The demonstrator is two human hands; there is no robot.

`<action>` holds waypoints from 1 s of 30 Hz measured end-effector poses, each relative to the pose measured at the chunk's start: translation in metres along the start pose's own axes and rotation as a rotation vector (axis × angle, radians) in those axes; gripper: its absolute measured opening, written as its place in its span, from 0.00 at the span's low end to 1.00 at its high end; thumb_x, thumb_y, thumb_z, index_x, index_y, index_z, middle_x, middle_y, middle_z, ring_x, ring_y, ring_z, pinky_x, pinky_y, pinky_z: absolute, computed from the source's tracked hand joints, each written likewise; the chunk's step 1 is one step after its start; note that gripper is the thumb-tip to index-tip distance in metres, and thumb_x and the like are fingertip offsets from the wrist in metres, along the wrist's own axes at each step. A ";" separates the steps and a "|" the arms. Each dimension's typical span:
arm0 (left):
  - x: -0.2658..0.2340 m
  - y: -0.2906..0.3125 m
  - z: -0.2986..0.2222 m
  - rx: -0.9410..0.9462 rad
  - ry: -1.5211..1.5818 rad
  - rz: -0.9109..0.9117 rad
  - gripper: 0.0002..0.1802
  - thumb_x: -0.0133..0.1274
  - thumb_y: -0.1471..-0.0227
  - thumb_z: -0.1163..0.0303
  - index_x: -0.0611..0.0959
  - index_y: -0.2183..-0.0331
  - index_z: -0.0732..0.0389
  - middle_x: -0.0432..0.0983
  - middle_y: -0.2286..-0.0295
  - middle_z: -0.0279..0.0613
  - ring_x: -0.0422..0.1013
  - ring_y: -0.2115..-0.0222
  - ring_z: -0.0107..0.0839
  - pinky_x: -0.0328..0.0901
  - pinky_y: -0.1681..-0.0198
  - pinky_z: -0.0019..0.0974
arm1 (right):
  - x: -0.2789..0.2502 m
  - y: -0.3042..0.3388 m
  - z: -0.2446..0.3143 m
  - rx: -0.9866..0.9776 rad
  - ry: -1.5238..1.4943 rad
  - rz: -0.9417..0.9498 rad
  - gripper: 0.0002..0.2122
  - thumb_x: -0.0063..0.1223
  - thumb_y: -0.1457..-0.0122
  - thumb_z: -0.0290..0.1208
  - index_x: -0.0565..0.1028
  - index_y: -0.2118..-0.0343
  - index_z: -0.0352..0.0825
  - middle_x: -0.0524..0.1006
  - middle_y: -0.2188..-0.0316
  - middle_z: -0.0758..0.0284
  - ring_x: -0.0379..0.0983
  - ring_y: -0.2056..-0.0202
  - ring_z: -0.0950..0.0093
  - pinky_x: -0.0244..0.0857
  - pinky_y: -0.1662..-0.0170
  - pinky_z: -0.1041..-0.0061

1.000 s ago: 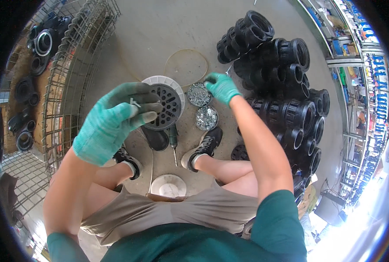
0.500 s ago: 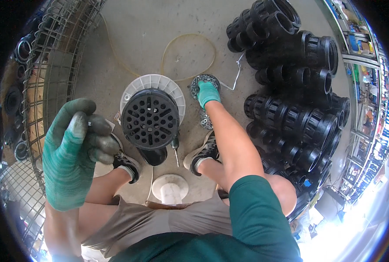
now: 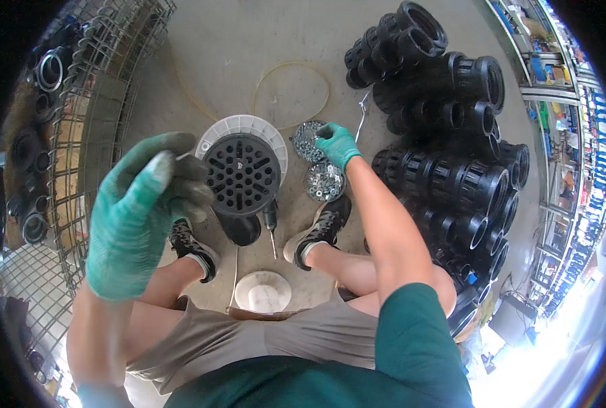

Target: The person retrieves screws and washers from storage bins, carries them to a workstation, fits strainer plates onto pump housings, and fastens them using a pneumatic screwdriver.

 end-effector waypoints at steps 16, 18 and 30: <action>0.022 0.020 0.018 -0.039 0.153 0.241 0.18 0.58 0.41 0.65 0.78 0.54 0.67 0.80 0.65 0.43 0.78 0.66 0.30 0.75 0.61 0.33 | -0.046 0.214 0.338 -0.570 -0.013 0.028 0.11 0.60 0.48 0.21 0.75 0.61 0.34 0.78 0.71 0.68 0.74 0.69 0.81 0.71 0.64 0.79; 0.018 0.017 0.019 0.015 0.103 0.183 0.18 0.58 0.41 0.64 0.78 0.54 0.67 0.79 0.65 0.43 0.78 0.67 0.30 0.76 0.61 0.33 | -0.043 0.216 0.341 -0.641 0.036 0.012 0.11 0.58 0.51 0.24 0.75 0.63 0.32 0.78 0.70 0.62 0.76 0.68 0.75 0.72 0.62 0.75; 0.008 0.010 0.002 0.114 -0.025 0.093 0.17 0.58 0.41 0.62 0.77 0.55 0.62 0.78 0.66 0.40 0.74 0.71 0.26 0.69 0.67 0.28 | -0.030 0.074 0.018 -0.098 0.370 0.222 0.15 0.63 0.47 0.33 0.80 0.58 0.32 0.83 0.65 0.60 0.79 0.65 0.71 0.72 0.57 0.70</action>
Point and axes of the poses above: each hand's wrist, its own y-axis away from the middle knuckle, its own x-axis out of the palm, z = x × y, the point moved 4 cm from there along -y, towards the middle knuckle
